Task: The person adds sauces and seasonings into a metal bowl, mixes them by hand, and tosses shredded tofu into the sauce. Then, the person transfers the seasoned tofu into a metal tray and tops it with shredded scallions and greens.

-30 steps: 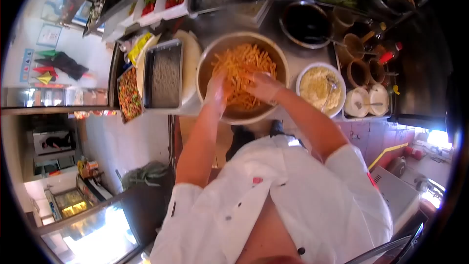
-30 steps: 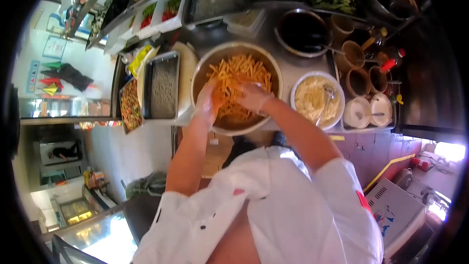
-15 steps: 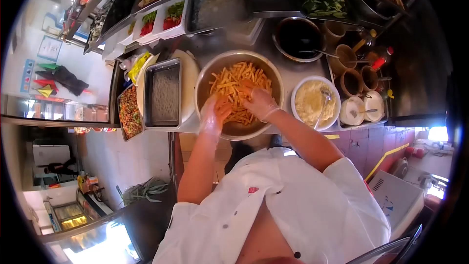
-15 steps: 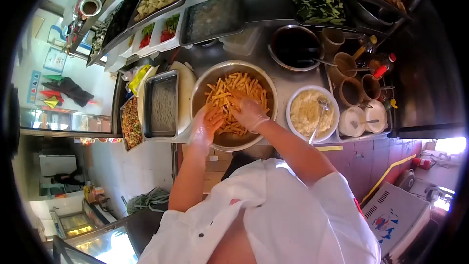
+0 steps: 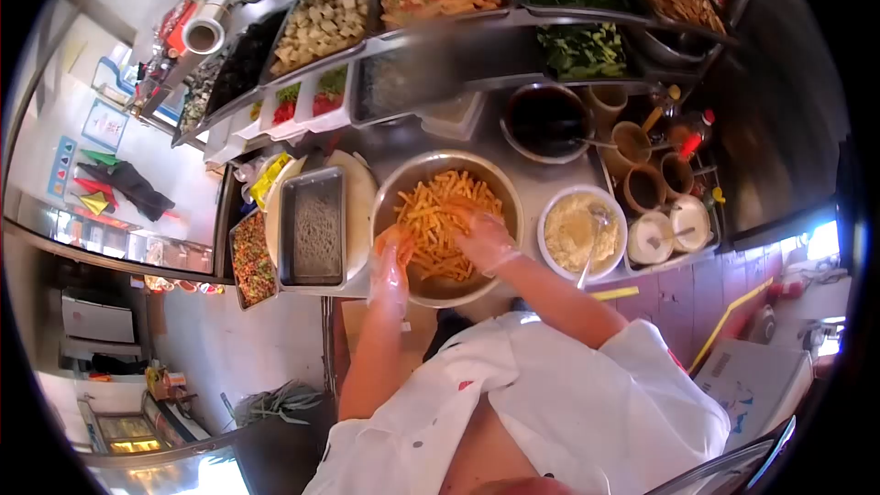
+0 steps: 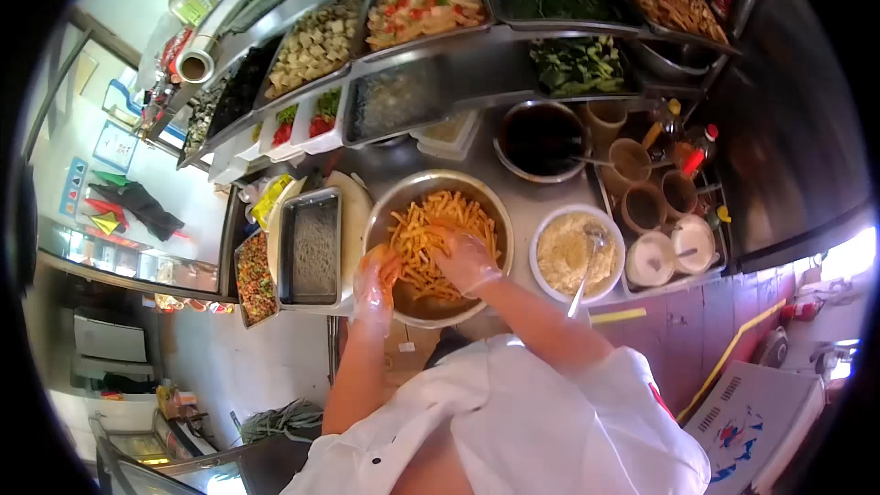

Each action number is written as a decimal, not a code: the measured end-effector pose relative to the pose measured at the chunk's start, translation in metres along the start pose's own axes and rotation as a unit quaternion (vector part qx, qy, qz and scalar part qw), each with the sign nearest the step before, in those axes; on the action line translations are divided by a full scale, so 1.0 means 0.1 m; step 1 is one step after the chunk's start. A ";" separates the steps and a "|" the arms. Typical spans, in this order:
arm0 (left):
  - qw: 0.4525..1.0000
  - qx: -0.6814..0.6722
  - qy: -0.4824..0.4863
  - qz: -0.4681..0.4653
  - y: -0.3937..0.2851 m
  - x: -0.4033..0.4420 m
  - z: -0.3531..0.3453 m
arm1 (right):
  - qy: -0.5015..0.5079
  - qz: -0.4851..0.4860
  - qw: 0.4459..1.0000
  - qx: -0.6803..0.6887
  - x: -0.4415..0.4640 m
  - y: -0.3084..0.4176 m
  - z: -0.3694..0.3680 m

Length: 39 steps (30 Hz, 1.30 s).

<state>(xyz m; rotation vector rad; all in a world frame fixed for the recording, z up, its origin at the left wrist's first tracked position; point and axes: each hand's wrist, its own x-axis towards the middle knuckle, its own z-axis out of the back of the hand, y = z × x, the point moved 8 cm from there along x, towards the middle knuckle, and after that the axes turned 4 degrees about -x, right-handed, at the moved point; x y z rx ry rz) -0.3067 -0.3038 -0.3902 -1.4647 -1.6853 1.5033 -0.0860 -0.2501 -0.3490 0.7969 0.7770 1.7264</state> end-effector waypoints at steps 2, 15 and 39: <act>0.994 0.001 -0.071 -0.084 -0.02 0.14 0.04 | 0.045 -0.082 0.995 -0.040 0.10 -0.05 -0.06; 0.987 0.159 0.033 0.022 0.64 0.17 0.04 | 0.128 -0.040 0.987 -0.090 -0.20 -0.60 -0.79; 0.969 0.052 -0.222 0.098 0.56 0.31 1.39 | 0.061 -0.257 0.949 -0.171 0.68 -1.72 0.15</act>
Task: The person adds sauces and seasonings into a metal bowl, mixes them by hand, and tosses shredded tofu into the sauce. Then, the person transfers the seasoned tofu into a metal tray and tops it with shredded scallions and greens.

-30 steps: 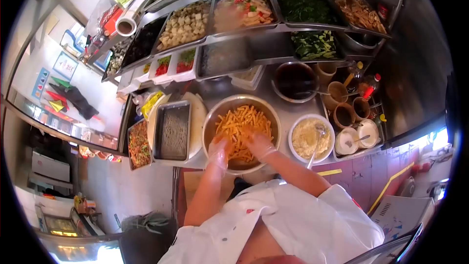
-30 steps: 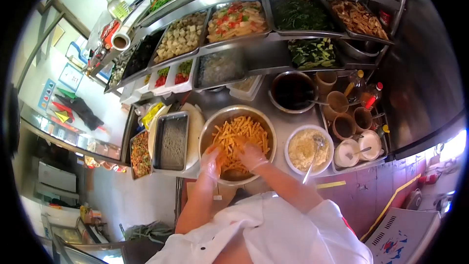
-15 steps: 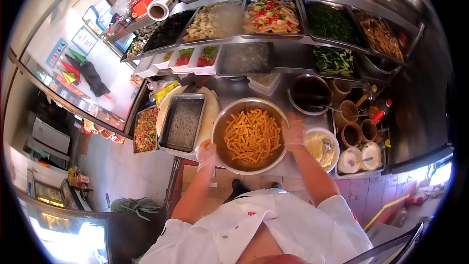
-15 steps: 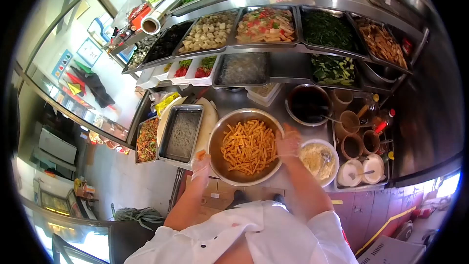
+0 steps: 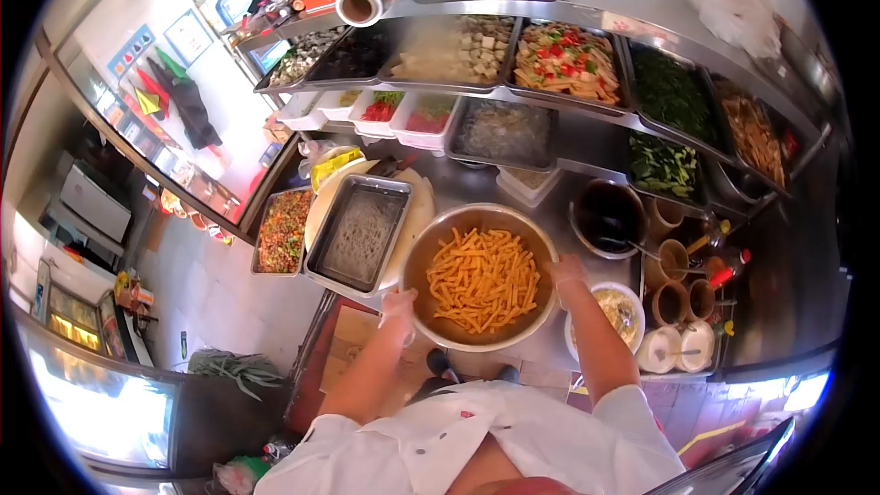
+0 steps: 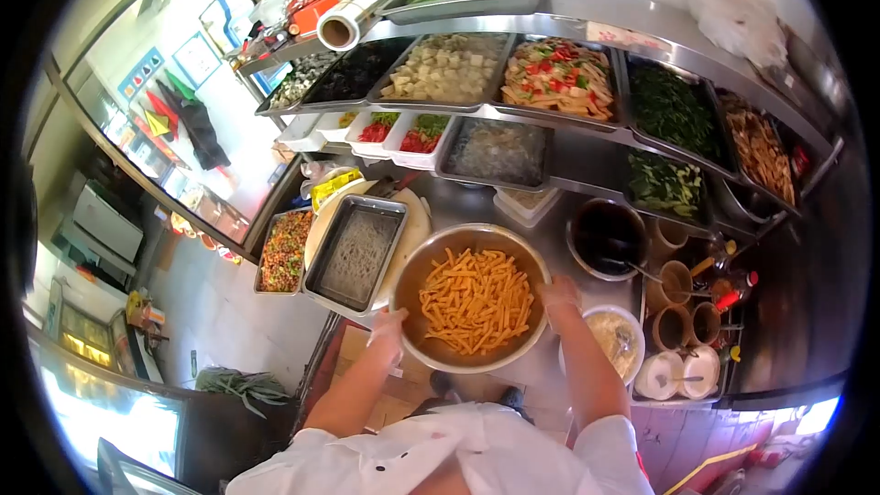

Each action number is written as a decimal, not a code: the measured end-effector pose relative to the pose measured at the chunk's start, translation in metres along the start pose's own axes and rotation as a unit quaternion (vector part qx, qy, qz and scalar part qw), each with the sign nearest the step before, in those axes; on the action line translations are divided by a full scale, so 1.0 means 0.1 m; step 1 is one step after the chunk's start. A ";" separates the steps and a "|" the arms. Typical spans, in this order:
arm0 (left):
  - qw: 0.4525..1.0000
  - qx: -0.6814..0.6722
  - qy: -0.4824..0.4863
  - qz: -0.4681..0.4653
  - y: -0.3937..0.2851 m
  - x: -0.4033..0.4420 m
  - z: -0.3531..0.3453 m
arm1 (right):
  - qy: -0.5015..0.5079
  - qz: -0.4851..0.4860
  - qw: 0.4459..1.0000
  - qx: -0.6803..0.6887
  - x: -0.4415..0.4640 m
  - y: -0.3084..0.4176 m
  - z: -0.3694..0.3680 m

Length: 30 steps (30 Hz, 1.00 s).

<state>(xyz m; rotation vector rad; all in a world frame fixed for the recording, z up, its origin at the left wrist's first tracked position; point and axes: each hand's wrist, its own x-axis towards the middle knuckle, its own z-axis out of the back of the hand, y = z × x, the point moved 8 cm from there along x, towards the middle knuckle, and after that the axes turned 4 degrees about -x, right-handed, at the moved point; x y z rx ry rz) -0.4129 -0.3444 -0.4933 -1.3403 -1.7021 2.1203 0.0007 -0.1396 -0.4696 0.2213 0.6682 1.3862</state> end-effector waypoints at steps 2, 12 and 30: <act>1.000 0.020 0.005 -0.008 -0.53 -0.21 0.22 | 0.029 -0.003 0.999 0.028 -0.40 0.51 0.32; 0.978 -0.048 -0.005 -0.203 -3.25 -0.34 1.33 | 0.162 0.033 0.956 0.243 -0.39 2.48 -1.31; 0.860 0.148 0.087 -0.480 -4.26 0.60 1.46 | -0.061 0.234 0.957 0.161 -1.12 4.97 -2.53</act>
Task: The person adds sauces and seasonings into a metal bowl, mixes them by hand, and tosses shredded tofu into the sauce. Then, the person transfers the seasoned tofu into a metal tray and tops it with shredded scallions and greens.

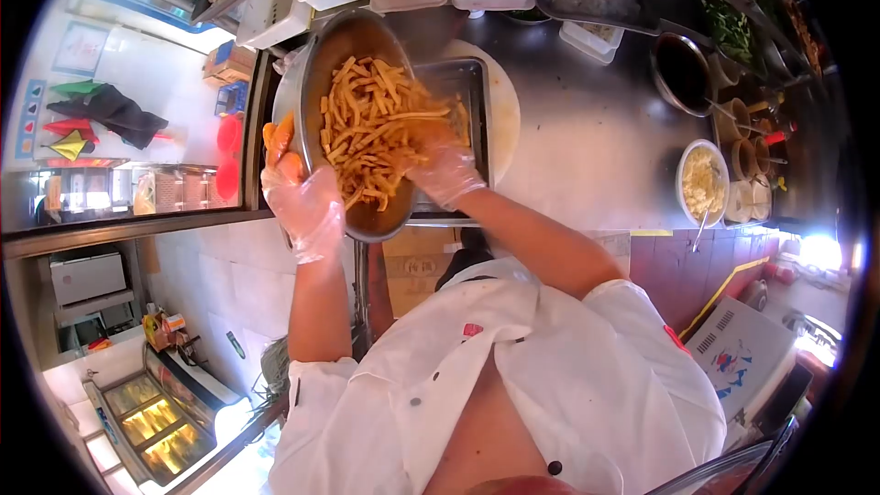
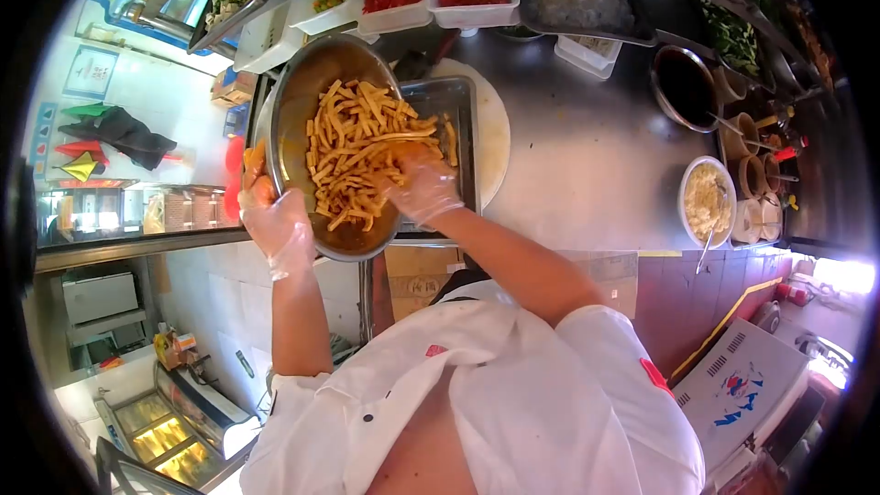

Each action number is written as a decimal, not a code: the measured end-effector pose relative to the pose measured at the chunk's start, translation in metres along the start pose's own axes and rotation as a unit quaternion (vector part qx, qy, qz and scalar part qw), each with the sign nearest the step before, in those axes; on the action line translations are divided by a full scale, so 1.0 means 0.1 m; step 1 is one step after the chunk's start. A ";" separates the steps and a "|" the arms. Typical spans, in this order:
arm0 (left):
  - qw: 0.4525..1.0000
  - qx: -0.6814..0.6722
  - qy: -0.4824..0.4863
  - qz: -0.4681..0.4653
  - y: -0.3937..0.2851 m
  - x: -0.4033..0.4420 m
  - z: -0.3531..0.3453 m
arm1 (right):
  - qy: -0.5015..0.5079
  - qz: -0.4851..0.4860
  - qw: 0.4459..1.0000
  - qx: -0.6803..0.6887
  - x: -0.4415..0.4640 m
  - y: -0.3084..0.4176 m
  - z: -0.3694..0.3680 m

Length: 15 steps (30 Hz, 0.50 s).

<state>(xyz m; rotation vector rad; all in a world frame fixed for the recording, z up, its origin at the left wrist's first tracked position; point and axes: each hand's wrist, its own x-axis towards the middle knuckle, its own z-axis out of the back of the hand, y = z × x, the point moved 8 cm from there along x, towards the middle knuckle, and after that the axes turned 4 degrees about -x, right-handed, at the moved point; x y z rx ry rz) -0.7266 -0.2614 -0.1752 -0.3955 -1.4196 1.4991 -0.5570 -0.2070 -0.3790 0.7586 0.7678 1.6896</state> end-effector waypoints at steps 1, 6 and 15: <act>0.998 0.035 0.013 -0.053 -0.04 -0.03 -0.03 | 0.001 0.058 0.998 -0.018 0.00 0.26 -0.02; 0.961 0.175 0.018 -0.215 -0.15 -0.20 -0.14 | 0.100 0.270 0.956 -0.058 0.00 0.76 -0.92; 0.969 0.155 -0.048 -0.185 -0.09 -0.25 -0.02 | 0.158 0.288 0.894 -0.305 0.06 0.37 -1.18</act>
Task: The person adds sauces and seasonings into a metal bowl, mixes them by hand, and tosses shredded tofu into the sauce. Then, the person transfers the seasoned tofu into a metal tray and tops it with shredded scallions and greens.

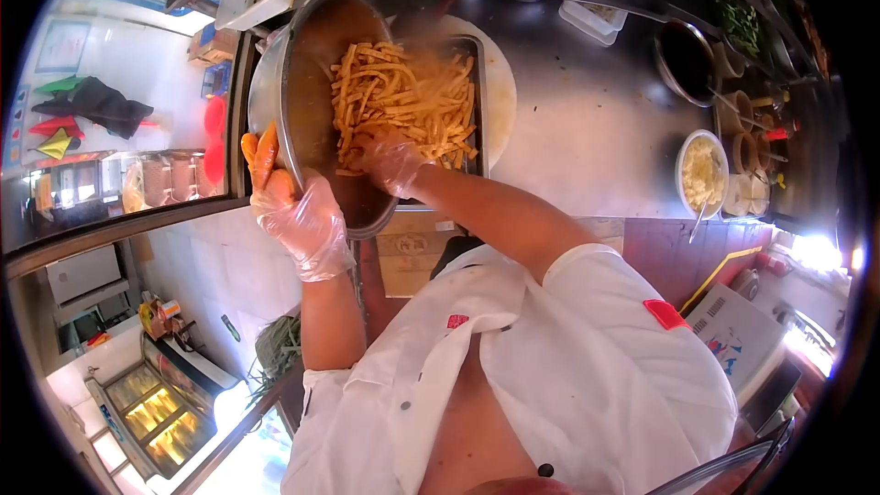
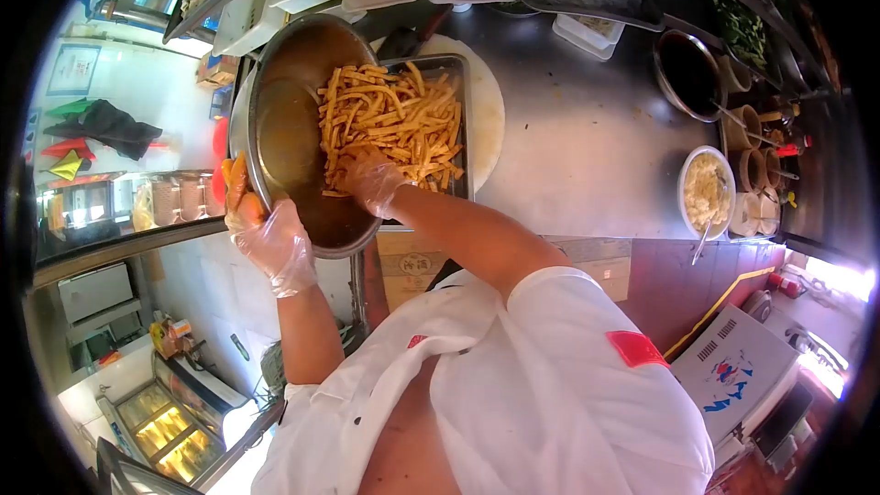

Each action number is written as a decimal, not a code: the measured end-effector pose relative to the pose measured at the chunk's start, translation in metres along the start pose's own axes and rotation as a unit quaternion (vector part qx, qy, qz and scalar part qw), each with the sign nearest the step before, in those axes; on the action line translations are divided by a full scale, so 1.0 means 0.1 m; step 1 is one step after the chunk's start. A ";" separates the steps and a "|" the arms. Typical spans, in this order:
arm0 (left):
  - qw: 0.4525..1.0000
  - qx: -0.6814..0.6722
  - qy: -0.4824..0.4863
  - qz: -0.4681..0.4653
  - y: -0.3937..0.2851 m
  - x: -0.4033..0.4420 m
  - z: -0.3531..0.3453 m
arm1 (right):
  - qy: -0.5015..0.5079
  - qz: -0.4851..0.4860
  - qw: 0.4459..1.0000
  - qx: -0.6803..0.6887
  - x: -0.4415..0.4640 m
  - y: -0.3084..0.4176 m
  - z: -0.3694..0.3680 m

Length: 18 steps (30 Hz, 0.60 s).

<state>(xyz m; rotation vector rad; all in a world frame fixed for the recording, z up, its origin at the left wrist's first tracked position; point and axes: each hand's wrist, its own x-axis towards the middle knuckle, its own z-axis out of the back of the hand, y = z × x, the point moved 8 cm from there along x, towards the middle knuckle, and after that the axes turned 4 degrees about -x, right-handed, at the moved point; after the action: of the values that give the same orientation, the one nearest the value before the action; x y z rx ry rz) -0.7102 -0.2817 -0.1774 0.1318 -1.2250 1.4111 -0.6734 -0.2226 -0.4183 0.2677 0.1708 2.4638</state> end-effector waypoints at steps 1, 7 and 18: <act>1.000 0.005 -0.011 -0.007 0.01 -0.02 0.03 | 0.035 0.004 0.999 -0.009 -0.05 -0.03 -0.05; 0.999 0.000 0.024 0.044 0.13 -0.08 0.17 | 0.026 -0.051 0.998 0.023 -0.43 -0.40 -0.12; 1.000 0.011 0.004 -0.018 0.00 -0.14 0.42 | 0.056 -0.172 0.983 -0.011 -0.97 -0.79 0.08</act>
<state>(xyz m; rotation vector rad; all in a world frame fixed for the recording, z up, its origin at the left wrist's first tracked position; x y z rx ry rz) -0.7296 -0.3203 -0.1684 0.1632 -1.1938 1.3927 -0.5499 -0.2203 -0.4399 0.0799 0.2180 2.1349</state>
